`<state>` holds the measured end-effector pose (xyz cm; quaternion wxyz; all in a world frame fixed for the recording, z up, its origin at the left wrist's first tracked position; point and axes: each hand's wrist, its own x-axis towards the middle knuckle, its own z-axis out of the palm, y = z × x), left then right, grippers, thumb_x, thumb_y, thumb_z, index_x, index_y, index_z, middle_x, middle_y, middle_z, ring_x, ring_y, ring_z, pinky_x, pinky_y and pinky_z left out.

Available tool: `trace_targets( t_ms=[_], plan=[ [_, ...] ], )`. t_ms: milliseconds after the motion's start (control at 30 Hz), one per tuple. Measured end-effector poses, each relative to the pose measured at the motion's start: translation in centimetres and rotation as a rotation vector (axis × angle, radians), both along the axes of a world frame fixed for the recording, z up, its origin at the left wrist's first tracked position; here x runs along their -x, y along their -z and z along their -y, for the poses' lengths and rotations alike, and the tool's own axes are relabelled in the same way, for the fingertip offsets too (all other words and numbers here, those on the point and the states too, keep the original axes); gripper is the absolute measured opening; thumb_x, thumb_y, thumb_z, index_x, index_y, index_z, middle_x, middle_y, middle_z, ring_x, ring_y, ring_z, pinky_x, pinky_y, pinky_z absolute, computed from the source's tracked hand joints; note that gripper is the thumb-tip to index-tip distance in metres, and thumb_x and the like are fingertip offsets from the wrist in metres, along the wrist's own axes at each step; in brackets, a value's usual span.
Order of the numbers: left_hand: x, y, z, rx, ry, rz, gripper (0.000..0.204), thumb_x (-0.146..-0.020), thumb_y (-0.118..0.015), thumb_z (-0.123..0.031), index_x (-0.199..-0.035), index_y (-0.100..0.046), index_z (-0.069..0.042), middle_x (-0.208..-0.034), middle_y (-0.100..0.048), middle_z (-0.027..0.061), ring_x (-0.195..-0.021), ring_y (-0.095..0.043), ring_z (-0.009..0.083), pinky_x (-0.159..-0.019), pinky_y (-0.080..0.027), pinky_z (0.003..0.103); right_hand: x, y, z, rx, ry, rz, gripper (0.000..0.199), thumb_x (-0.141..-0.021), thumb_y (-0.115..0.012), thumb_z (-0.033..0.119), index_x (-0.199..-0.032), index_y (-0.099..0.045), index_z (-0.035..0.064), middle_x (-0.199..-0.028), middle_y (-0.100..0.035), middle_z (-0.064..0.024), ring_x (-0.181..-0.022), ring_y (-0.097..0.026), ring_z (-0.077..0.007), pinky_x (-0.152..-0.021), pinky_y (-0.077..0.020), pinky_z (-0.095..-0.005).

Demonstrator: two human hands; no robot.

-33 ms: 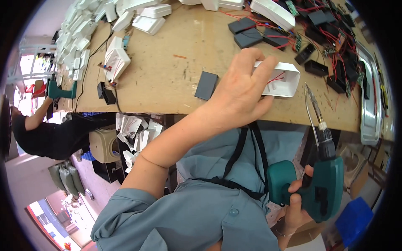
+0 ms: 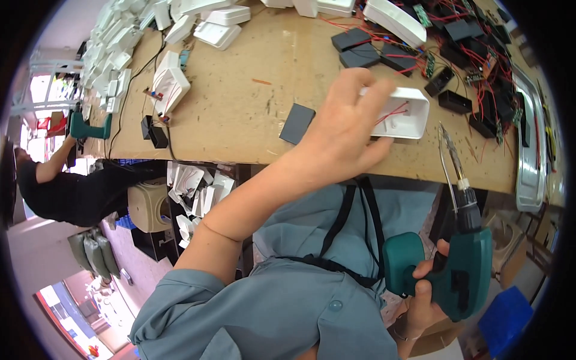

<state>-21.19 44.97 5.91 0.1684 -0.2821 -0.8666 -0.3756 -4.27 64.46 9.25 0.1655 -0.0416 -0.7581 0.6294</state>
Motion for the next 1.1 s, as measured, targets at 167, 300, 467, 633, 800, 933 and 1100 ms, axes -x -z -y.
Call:
trace_targets(
  t_ms=[167,300,467,633,800,933,1100],
  plan=[
    [0.7,-3.5,7.4,-0.946,-0.021,0.673,0.059,-0.065,-0.068,-0.01,-0.116,-0.042,0.002,-0.101,-0.051,0.0119,-0.093,-0.053,0.023,-0.083,-0.045,0.033,0.1,-0.1,-0.5,0.02,-0.034,-0.011,0.059,-0.077,-0.063,0.015,-0.123,-0.034,-0.0068,-0.112,-0.05,-0.0217,-0.065,-0.05,-0.0123,-0.056,-0.0411,-0.0231],
    [0.7,-4.6,17.4,-1.405,0.08,0.547,0.049,-0.074,-0.059,-0.017,-0.116,-0.044,0.002,-0.104,-0.053,0.0129,-0.09,-0.056,0.0206,-0.07,-0.049,0.034,0.5,0.0,-0.7,0.021,-0.034,-0.011,0.058,-0.077,-0.061,0.014,-0.124,-0.033,-0.0065,-0.113,-0.05,-0.0221,-0.065,-0.051,-0.0122,-0.058,-0.0424,-0.0236],
    [-1.6,-8.2,22.8,-1.134,-0.25,0.114,0.05,-0.074,-0.059,-0.016,-0.118,-0.043,0.001,-0.104,-0.053,0.0138,-0.091,-0.055,0.0215,-0.07,-0.049,0.034,1.0,0.0,-0.3,0.055,-0.055,-0.003,0.059,-0.077,-0.061,0.013,-0.125,-0.033,-0.0063,-0.113,-0.05,-0.022,-0.065,-0.051,-0.0123,-0.058,-0.0428,-0.0237],
    [-1.8,-3.8,20.7,0.103,-0.672,-0.087,0.058,-0.07,-0.064,-0.019,-0.122,-0.043,-0.004,-0.114,-0.046,0.0158,-0.105,-0.047,0.0255,-0.083,-0.039,0.042,1.1,0.3,0.1,0.038,-0.062,-0.001,0.06,-0.078,-0.062,0.015,-0.125,-0.033,-0.0061,-0.111,-0.051,-0.0219,-0.065,-0.051,-0.0126,-0.058,-0.0437,-0.0235],
    [-1.4,-0.7,21.0,0.507,-0.876,-0.055,0.067,-0.068,-0.066,-0.032,-0.127,-0.041,-0.011,-0.13,-0.031,0.0205,-0.124,-0.025,0.035,-0.099,-0.013,0.047,1.2,0.2,0.3,0.027,-0.047,-0.003,0.059,-0.078,-0.062,0.015,-0.125,-0.033,-0.0062,-0.11,-0.051,-0.0218,-0.066,-0.052,-0.0123,-0.058,-0.0439,-0.0231],
    [0.8,-0.8,23.2,0.508,-0.968,0.011,0.07,-0.07,-0.066,-0.036,-0.129,-0.039,-0.013,-0.131,-0.029,0.0226,-0.124,-0.024,0.0366,-0.099,-0.016,0.05,1.0,0.2,0.1,0.054,-0.051,0.016,0.059,-0.079,-0.062,0.016,-0.125,-0.033,-0.0061,-0.111,-0.051,-0.0212,-0.066,-0.052,-0.0118,-0.058,-0.0438,-0.0229],
    [2.4,-3.0,21.5,0.606,-1.073,-0.257,0.056,-0.073,-0.065,-0.031,-0.119,-0.048,-0.006,-0.125,-0.039,0.0212,-0.114,-0.039,0.0327,-0.093,-0.023,0.047,0.7,0.1,-0.4,0.057,-0.041,0.053,0.059,-0.078,-0.062,0.015,-0.125,-0.033,-0.0058,-0.112,-0.051,-0.0201,-0.067,-0.052,-0.0118,-0.059,-0.0435,-0.0227]
  ],
)
